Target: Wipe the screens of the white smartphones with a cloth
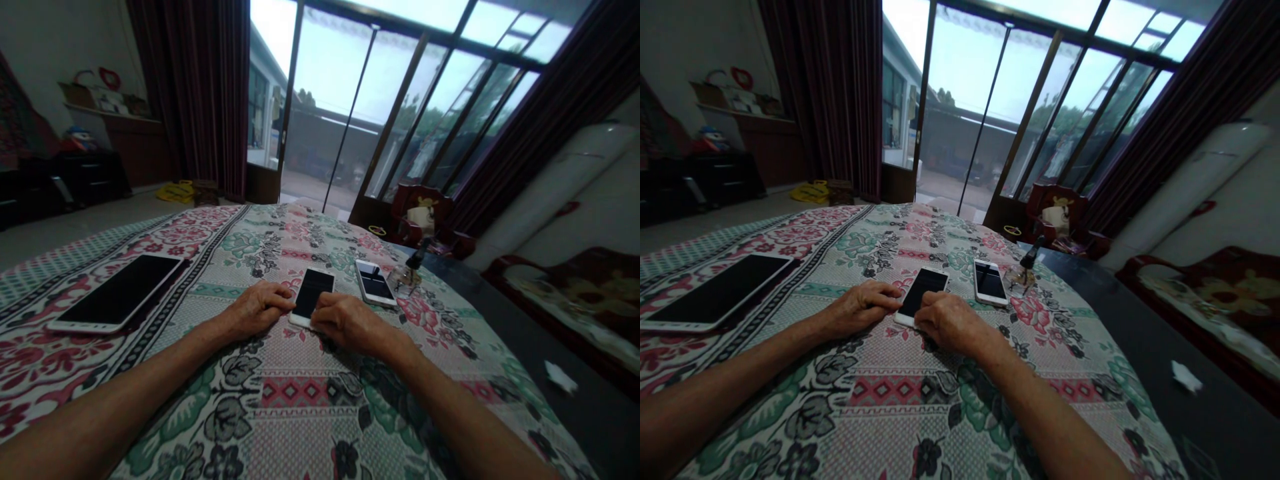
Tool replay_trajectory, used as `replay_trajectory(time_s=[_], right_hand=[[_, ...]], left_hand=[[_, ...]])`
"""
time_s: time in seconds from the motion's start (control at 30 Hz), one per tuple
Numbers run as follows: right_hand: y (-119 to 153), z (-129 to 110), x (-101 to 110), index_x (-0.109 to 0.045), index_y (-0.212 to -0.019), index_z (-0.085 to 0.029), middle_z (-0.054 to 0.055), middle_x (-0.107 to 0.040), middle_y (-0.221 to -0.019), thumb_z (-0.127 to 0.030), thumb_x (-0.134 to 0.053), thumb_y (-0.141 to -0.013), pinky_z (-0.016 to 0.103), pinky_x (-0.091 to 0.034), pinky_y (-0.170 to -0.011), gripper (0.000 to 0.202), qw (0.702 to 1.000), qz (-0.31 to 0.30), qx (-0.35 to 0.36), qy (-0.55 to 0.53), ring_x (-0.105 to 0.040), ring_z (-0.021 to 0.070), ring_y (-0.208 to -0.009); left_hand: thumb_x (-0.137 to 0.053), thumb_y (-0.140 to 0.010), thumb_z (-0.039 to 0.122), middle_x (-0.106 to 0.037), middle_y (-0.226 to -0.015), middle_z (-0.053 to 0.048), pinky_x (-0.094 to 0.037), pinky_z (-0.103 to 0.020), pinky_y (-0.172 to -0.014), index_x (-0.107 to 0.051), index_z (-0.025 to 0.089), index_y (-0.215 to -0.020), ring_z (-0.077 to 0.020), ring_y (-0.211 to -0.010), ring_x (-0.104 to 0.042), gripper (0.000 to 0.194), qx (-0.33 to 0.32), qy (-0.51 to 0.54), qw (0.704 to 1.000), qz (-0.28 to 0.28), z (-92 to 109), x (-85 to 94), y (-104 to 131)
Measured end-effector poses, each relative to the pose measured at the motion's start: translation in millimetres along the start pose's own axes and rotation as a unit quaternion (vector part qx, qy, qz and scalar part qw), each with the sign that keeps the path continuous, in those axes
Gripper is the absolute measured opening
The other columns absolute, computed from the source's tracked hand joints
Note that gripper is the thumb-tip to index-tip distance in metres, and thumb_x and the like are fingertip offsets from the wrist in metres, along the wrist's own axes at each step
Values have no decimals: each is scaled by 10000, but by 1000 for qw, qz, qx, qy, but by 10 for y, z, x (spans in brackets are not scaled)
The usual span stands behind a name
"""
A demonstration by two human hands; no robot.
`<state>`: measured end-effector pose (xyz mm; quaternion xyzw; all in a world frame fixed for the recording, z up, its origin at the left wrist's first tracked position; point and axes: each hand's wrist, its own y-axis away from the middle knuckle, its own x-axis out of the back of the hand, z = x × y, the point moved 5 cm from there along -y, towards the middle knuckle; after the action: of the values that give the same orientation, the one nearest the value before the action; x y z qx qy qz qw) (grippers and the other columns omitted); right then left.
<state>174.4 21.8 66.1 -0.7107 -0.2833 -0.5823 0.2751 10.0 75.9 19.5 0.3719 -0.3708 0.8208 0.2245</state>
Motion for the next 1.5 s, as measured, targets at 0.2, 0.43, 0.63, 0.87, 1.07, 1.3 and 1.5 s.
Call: replay_trajectory(time_s=[0.2,0.43,0.63,0.87,1.07,1.3,1.5], right_hand=[[-191,-101,-89,-633,-766,-151,45,-543,-836,-207,-452,-969,270,-306,-647,278,997,30,4,76,-408,129,-714],[-210,-103,-102,-641,-761,-156,54,-575,-873,-194,-455,-966,284,-318,-668,279,996,24,25,79,-412,131,-715],[-26,1,9,-657,-767,-158,53,-582,-878,-164,-478,-951,255,-372,-693,257,999,-21,28,7,-485,123,-750],[95,77,99,-676,-819,-158,42,-576,-867,-144,-488,-936,247,-393,-704,222,999,-31,32,-17,-508,122,-764],[-36,10,-12,-635,-753,-155,52,-557,-855,-191,-461,-953,256,-354,-670,268,1000,1,14,17,-474,128,-753],[-114,-27,-22,-641,-744,-155,53,-569,-867,-193,-460,-955,255,-333,-656,281,1000,10,22,17,-449,124,-735],[2,89,75,-700,-836,-166,41,-594,-853,-115,-516,-895,249,-376,-699,200,999,-41,9,-14,-509,122,-747]], left_hand=[[-531,-793,125,-724,-1052,-22,-489,-345,-897,-769,279,-891,-177,-963,-651,300,-12,16,1000,13,-39,-20,0],[-564,-802,152,-719,-1084,-16,-499,-358,-913,-767,295,-909,-182,-989,-650,271,-8,37,999,33,-129,-39,27],[-582,-799,154,-716,-1109,-27,-514,-370,-912,-762,303,-948,-188,-1012,-656,277,3,49,998,29,-158,-29,44],[-563,-806,166,-716,-1119,-34,-512,-374,-918,-764,296,-946,-180,-1020,-651,277,15,42,999,25,-104,-3,36],[-567,-807,171,-719,-1102,-37,-519,-362,-901,-769,294,-933,-186,-996,-660,268,13,34,999,22,-96,2,28],[-569,-819,220,-717,-1120,-57,-524,-358,-897,-775,279,-931,-211,-1007,-664,242,9,24,1000,16,-97,27,29],[-563,-819,236,-716,-1131,-45,-524,-368,-901,-767,295,-957,-203,-1022,-655,253,25,31,999,7,-85,36,36]])
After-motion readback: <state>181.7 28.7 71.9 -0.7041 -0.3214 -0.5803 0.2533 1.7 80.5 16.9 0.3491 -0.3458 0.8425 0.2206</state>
